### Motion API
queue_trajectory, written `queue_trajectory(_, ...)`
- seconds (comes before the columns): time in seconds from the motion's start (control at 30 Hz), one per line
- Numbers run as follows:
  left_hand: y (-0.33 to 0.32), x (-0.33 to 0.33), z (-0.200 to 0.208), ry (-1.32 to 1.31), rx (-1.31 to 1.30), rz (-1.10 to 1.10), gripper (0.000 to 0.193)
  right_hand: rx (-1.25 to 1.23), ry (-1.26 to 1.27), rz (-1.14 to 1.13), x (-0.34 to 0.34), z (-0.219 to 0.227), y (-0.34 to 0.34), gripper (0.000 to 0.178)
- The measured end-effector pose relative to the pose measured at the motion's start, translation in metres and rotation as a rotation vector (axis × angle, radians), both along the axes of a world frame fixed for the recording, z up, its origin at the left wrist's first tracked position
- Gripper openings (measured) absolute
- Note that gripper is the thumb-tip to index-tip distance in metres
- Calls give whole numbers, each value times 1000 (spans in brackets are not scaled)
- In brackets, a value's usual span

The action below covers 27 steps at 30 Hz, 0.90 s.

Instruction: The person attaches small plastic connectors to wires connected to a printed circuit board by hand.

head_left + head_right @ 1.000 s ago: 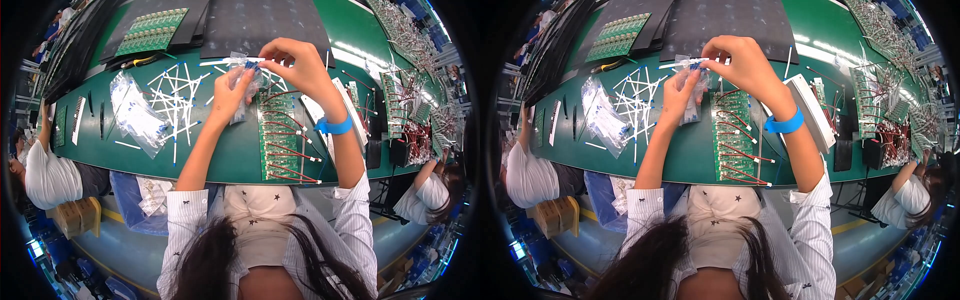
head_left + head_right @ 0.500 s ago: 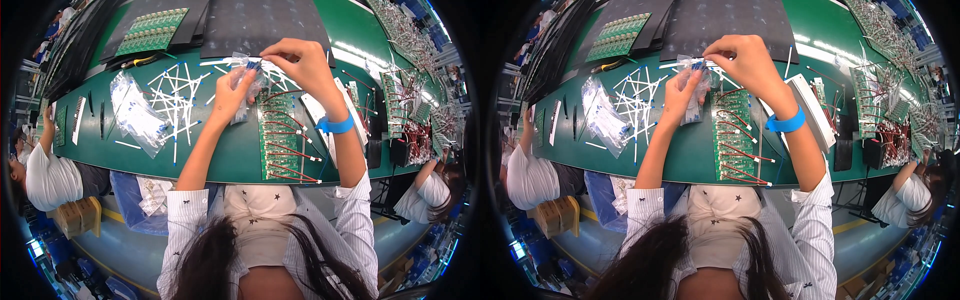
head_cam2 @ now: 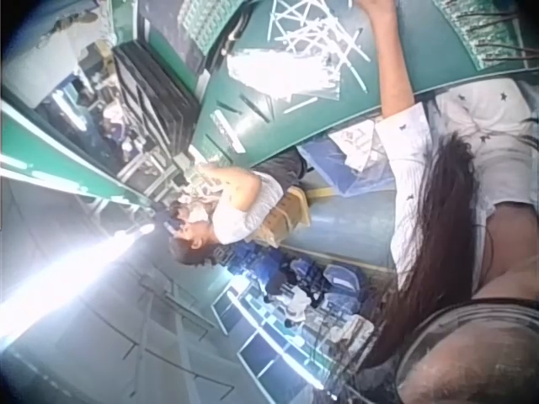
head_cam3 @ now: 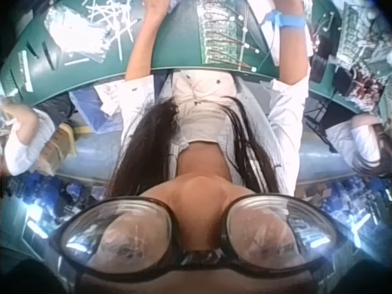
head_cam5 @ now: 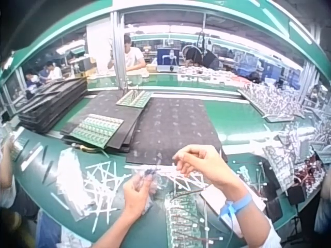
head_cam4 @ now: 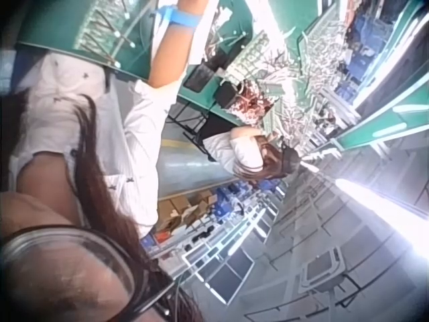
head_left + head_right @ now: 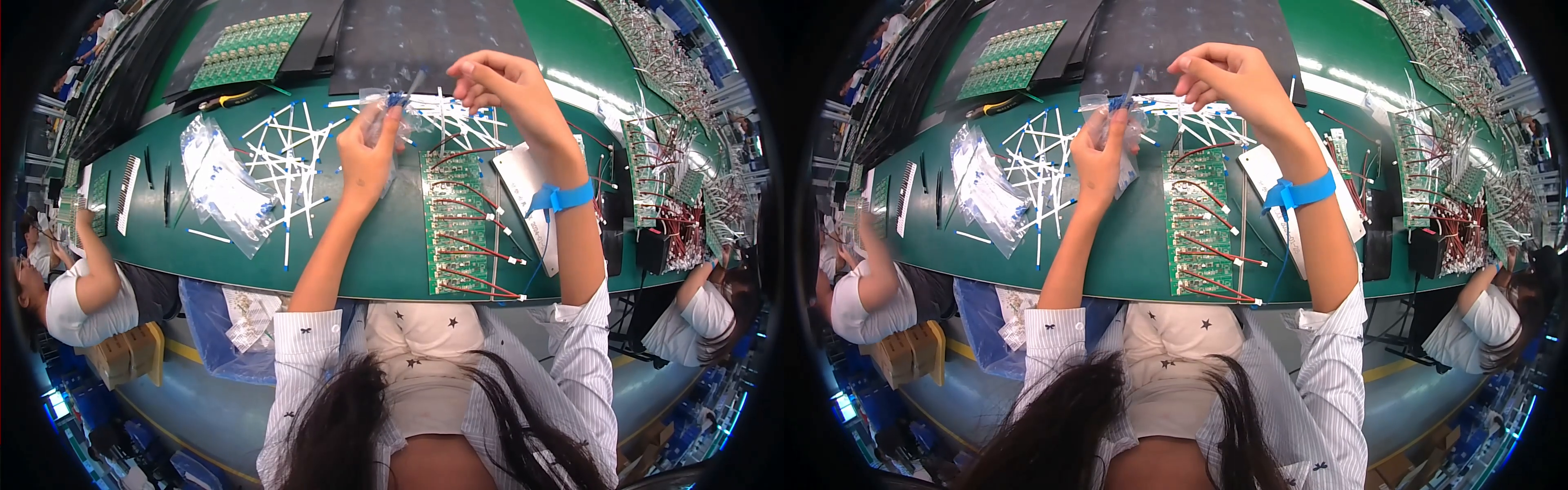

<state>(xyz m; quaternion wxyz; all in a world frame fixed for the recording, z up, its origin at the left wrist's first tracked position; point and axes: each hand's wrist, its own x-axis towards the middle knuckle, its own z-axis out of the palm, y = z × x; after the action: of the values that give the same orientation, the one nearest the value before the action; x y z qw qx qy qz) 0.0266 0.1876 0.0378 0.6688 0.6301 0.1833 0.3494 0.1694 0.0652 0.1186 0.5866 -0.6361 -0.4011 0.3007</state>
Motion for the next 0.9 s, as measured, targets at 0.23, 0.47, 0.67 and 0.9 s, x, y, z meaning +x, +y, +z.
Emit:
queue_trajectory(0.23,2,-3,-5,27,484,162,17,-277,-18,136,-3,11,7,29)
queue_trajectory(0.47,2,-1,-4,-57,575,209,16,-212,6,331,-4,13,2,13)
queue_trajectory(0.67,3,-3,-5,-37,522,213,16,-256,-22,417,-5,15,2,15)
queue_trajectory(0.9,1,-1,-7,-38,446,186,16,-184,-108,434,-6,13,-5,21)
